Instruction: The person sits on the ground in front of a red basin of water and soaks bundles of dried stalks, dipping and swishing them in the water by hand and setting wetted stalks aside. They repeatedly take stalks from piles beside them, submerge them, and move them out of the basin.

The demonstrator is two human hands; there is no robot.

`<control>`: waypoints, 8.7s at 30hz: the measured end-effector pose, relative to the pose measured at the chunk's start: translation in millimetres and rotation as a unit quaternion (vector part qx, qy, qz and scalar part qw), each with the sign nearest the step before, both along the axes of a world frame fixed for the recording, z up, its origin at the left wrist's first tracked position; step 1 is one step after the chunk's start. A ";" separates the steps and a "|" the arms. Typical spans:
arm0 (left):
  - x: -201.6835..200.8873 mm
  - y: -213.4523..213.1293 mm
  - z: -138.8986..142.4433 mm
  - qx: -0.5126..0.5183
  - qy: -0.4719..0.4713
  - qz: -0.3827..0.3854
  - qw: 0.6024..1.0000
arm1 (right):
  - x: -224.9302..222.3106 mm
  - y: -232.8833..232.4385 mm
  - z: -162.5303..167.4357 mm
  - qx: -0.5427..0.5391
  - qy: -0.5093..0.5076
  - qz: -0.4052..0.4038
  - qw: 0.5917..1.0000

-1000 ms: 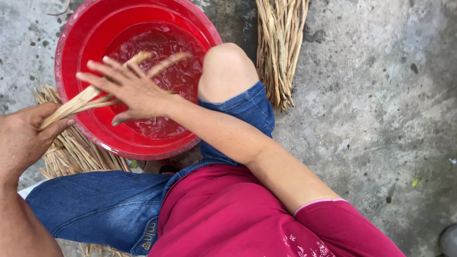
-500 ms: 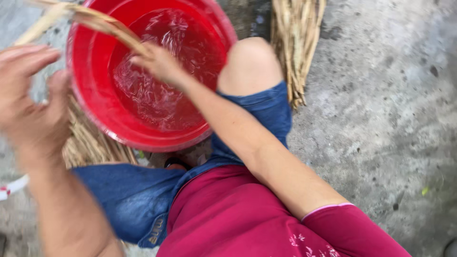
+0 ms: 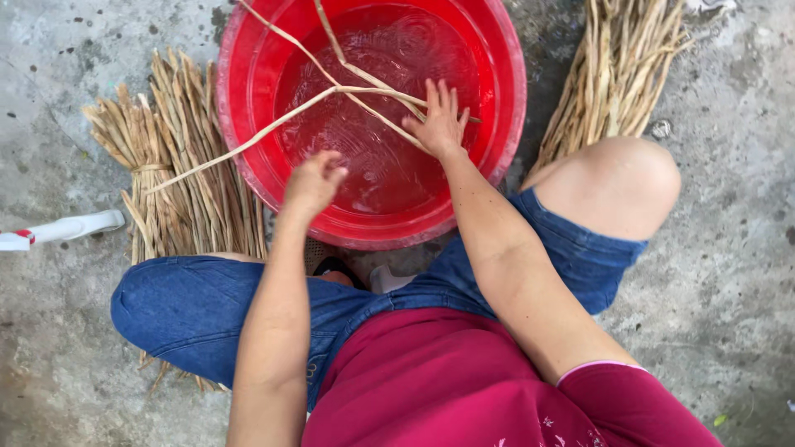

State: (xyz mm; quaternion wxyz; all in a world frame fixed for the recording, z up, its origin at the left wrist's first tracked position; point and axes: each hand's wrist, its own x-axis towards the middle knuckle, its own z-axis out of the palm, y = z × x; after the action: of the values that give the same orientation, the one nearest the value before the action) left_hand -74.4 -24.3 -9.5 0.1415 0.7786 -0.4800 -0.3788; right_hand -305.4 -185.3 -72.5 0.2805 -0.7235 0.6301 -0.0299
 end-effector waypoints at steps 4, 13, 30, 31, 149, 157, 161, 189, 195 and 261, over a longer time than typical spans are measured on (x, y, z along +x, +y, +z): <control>-19.8 8.6 -33.9 0.058 -0.012 -0.048 0.997 | 21.6 22.5 -15.8 0.217 0.075 0.097 0.969; -35.4 4.0 -70.1 0.159 -0.001 -0.034 0.987 | 22.1 19.0 -62.6 0.317 -0.180 -0.140 0.920; -54.0 -30.3 -96.5 -0.113 0.487 0.335 0.799 | 90.9 58.0 -40.6 0.296 -0.539 -0.030 0.788; -55.4 -30.7 -92.8 -0.092 0.478 0.350 0.800 | 92.1 59.8 -36.7 0.264 -0.546 -0.002 0.795; -111.8 19.0 -38.5 -0.071 0.272 0.128 0.951 | 45.8 13.5 -21.0 0.319 -0.435 -0.320 0.779; -29.5 90.1 77.1 -0.075 0.438 0.189 0.876 | -4.4 -61.4 -13.4 0.201 -0.578 -0.415 0.674; -13.3 68.9 54.9 -0.128 0.430 0.243 0.860 | 38.0 -11.2 32.8 0.300 -0.563 -0.279 0.717; -0.9 59.2 63.5 -0.158 0.356 0.243 0.889 | 38.2 -9.4 48.7 0.266 -0.536 -0.313 0.738; -14.1 15.5 -14.5 -0.196 0.380 0.338 0.839 | 91.2 53.3 55.9 0.415 -0.497 0.054 0.760; -55.0 48.1 67.9 -0.122 0.031 0.076 0.989 | 86.8 40.7 21.0 0.478 -0.532 -0.156 0.681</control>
State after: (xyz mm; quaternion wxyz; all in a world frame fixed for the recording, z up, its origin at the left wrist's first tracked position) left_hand -129.4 23.8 58.4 0.2788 0.7778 -0.4571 -0.3292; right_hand -218.6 -144.6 -51.5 0.8674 -0.2446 0.4072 -0.1484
